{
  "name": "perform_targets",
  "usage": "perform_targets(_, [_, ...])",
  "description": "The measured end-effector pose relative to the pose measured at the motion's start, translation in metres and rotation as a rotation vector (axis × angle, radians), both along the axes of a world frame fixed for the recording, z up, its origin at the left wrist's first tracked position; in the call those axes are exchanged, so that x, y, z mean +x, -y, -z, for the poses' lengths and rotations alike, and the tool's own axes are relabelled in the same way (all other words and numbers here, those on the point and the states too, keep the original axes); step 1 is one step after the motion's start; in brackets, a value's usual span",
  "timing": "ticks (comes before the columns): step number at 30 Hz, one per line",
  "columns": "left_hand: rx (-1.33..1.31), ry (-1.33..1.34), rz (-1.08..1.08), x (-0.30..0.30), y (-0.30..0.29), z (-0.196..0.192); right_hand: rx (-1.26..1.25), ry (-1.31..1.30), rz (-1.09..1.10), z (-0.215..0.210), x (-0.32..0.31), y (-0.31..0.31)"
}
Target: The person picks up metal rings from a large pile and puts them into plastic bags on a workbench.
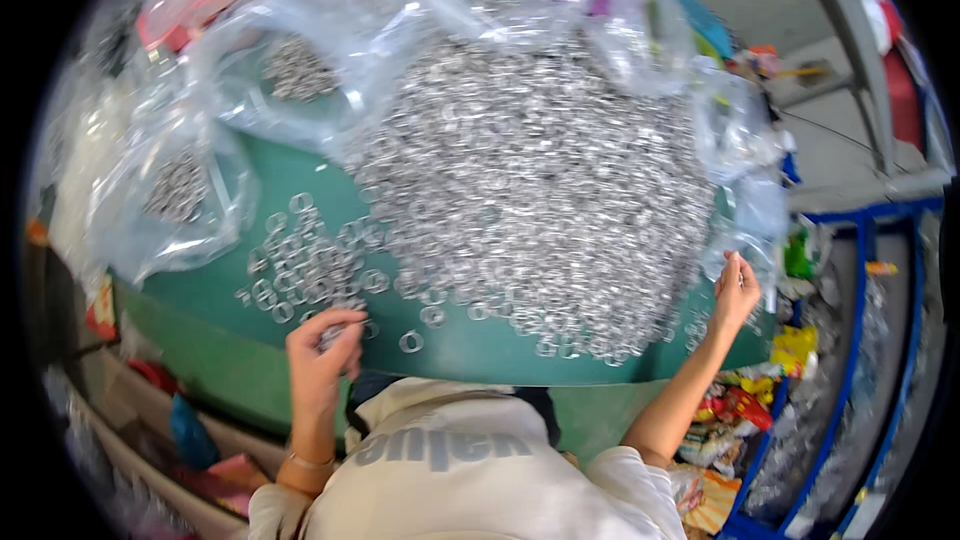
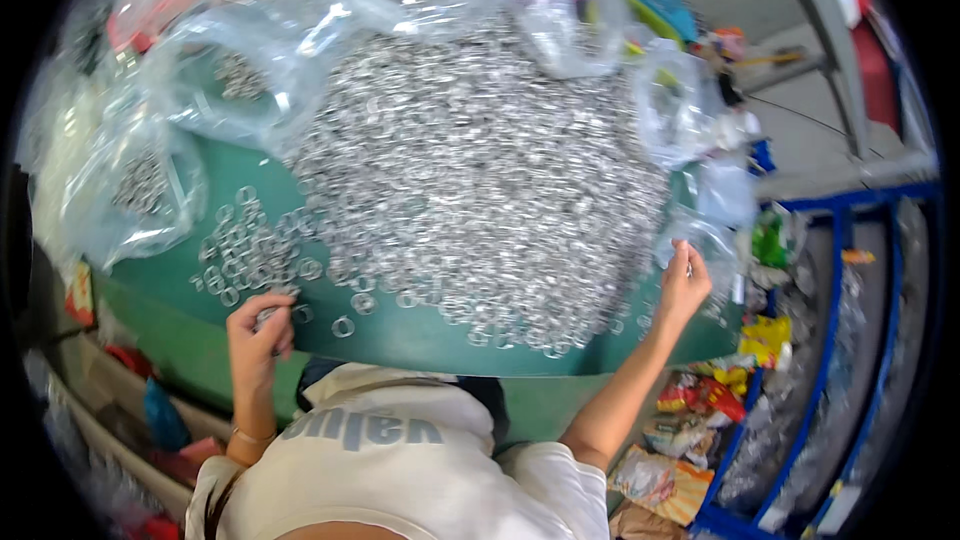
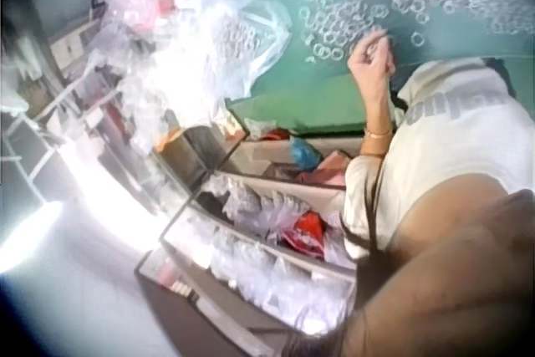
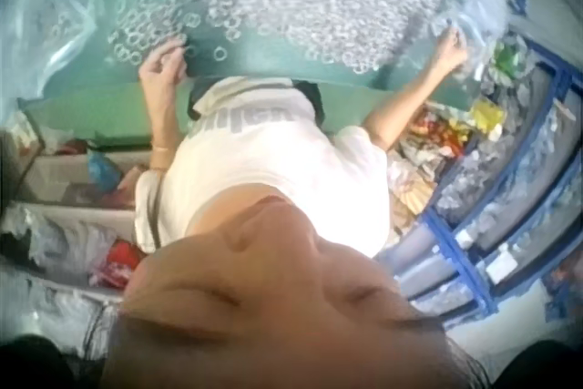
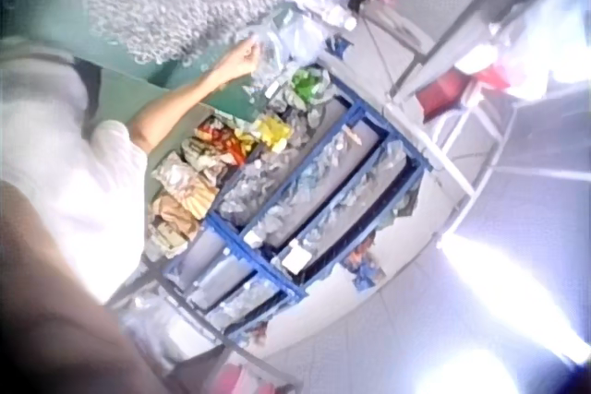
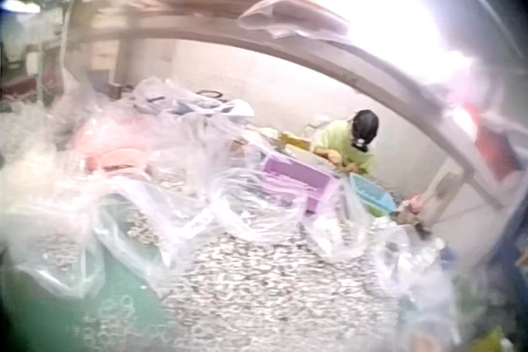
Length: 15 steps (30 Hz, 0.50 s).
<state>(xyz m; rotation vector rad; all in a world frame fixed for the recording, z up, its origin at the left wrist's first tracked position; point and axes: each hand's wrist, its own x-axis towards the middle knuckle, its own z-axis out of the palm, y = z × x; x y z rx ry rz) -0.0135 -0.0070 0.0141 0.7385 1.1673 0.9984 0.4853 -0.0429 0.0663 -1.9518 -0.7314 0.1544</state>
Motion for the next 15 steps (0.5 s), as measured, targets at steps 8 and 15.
perform_targets(8, [0.07, 0.155, 0.08, 0.003, -0.001, 0.002, -0.267, 0.188, -1.104, 0.014, -0.253, -0.08])
perform_targets(15, [-0.008, 0.176, 0.055, 0.004, 0.001, 0.002, -0.32, 0.745, -1.219, 0.046, -0.326, -0.114])
